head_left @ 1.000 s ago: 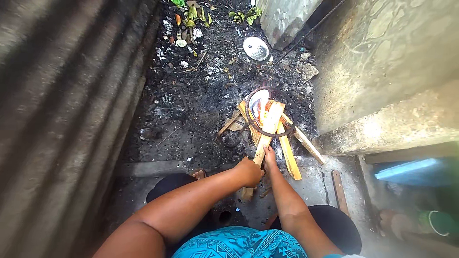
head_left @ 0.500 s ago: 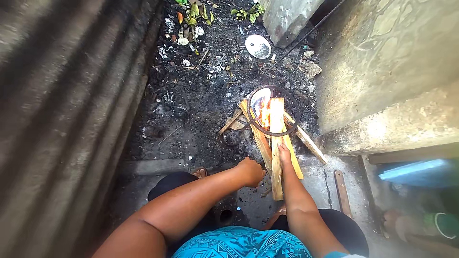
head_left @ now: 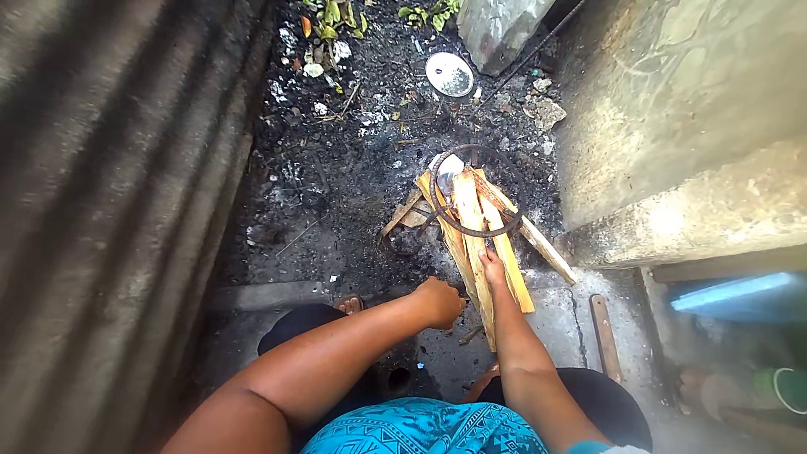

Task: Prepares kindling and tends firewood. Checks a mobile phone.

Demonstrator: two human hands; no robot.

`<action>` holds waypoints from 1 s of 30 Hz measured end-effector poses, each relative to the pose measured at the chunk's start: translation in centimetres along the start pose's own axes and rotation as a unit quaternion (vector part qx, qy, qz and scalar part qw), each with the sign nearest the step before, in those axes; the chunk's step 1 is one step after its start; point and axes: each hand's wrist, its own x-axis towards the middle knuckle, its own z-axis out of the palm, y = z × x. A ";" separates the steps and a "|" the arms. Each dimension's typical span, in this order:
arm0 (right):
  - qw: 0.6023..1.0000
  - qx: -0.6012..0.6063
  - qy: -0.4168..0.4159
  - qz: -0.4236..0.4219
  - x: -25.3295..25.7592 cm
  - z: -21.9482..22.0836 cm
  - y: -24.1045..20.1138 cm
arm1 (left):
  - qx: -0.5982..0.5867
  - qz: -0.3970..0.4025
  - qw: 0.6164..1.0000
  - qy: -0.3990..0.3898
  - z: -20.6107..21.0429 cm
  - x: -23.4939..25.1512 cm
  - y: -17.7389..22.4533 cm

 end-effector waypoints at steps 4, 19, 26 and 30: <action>1.000 0.021 0.020 -0.003 -0.6 -0.6 0.6 | 0.007 0.003 1.000 0.001 -0.2 0.1 0.3; 0.997 0.058 -0.024 -0.034 -1.0 1.7 -1.0 | 0.007 -0.003 1.000 -0.008 -0.1 0.3 0.5; 0.998 0.032 -0.002 -0.054 -1.2 1.2 -0.4 | 0.008 0.006 1.000 -0.002 -0.2 0.5 0.8; 0.999 0.025 0.015 -0.041 -1.9 0.1 0.5 | 0.013 0.006 1.000 0.000 -0.2 0.3 1.1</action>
